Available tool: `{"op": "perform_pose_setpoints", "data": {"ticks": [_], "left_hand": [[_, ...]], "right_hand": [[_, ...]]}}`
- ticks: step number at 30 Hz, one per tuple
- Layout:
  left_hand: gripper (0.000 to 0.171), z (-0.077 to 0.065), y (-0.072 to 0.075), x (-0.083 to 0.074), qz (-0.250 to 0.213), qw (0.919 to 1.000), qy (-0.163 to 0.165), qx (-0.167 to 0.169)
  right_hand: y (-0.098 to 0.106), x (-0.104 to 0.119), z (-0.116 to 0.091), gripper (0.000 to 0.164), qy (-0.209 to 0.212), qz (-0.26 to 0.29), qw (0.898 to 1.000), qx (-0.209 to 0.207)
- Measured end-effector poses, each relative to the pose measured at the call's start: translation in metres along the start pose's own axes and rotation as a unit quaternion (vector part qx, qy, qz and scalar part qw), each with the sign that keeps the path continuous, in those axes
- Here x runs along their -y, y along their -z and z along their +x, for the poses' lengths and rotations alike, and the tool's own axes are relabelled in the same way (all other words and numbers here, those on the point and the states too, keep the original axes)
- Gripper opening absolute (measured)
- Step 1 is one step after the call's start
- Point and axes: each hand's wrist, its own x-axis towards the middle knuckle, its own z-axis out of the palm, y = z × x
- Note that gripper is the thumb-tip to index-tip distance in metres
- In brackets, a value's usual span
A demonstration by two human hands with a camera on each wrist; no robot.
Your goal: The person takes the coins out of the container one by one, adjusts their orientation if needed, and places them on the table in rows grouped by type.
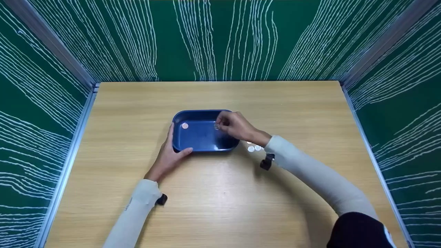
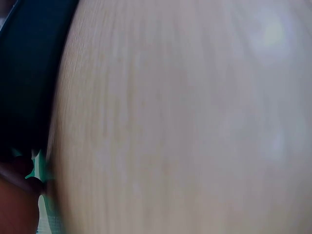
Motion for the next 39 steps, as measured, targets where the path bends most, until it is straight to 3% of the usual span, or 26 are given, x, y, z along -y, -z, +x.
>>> {"op": "perform_pose_setpoints", "data": {"ticks": [11,26,32,39], "left_hand": [[0.119,0.001,0.002,0.001,-0.001,1.0000,-0.002,0.002],[0.118,0.000,0.000,0.001,-0.002,1.0000,0.001,0.004],[0.120,0.001,0.000,0.000,0.006,1.0000,-0.005,-0.001],[0.120,0.001,-0.001,0.001,0.001,1.0000,-0.003,0.002]], "right_hand": [[0.017,-0.019,-0.043,0.005,-0.032,0.020,0.999,-0.040],[0.045,-0.036,-0.088,0.011,-0.091,0.058,0.988,-0.115],[0.058,-0.056,-0.114,0.011,-0.116,0.071,0.981,-0.137],[0.066,-0.085,-0.147,0.013,-0.145,0.046,0.976,-0.155]]}}
